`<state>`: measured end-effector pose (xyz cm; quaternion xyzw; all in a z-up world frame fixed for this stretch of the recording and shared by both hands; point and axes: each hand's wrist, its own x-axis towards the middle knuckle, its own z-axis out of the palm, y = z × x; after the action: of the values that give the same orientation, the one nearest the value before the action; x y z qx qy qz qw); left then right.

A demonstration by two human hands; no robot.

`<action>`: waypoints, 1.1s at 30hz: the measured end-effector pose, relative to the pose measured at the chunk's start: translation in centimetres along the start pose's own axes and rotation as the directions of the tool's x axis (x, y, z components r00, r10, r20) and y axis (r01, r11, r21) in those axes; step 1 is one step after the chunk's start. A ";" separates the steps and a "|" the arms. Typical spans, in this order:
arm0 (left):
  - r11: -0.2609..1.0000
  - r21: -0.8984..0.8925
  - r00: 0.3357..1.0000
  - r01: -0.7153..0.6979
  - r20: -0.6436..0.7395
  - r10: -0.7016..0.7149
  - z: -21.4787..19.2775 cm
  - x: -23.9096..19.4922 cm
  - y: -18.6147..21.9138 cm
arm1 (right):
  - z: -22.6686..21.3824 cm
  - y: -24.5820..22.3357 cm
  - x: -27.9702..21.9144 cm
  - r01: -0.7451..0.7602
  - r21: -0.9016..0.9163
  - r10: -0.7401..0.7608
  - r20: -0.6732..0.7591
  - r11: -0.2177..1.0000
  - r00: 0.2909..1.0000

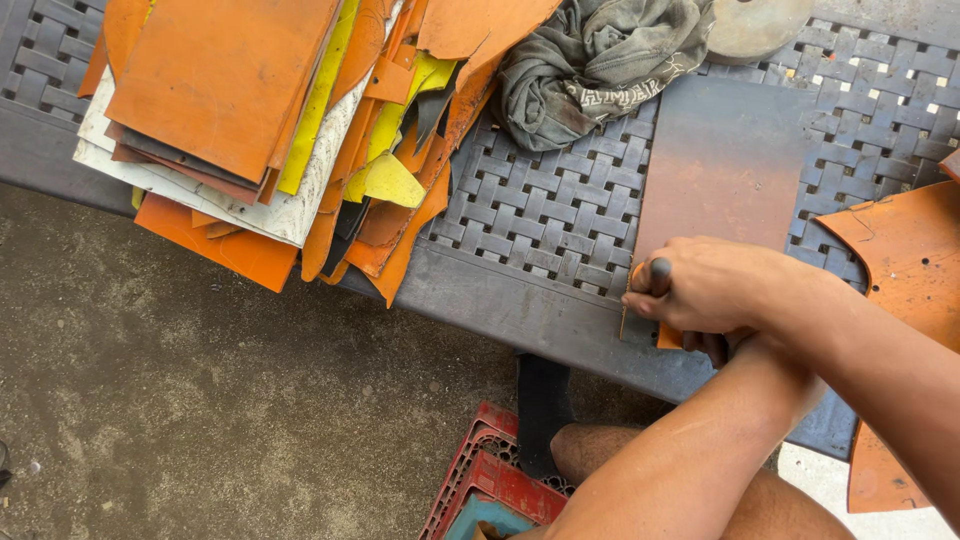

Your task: The person uses a knife to cut shapes from orange and brown leather sheets on a woven plastic table. They repeatedly trace around a small template and cut out the pieces, placing the cutouts aside.

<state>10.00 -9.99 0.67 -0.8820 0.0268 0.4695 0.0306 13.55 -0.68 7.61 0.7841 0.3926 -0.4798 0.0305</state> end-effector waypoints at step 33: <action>0.999 -0.050 1.000 0.004 -0.011 -0.005 -0.7 -0.3 -2.4 | -1.2 1.2 3.9 0.130 0.194 -0.051 -0.365 0.972 0.930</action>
<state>10.64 -7.60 1.36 -0.8851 0.0133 0.4651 0.0095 16.10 1.28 4.88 0.8377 0.3734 -0.3698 -0.1485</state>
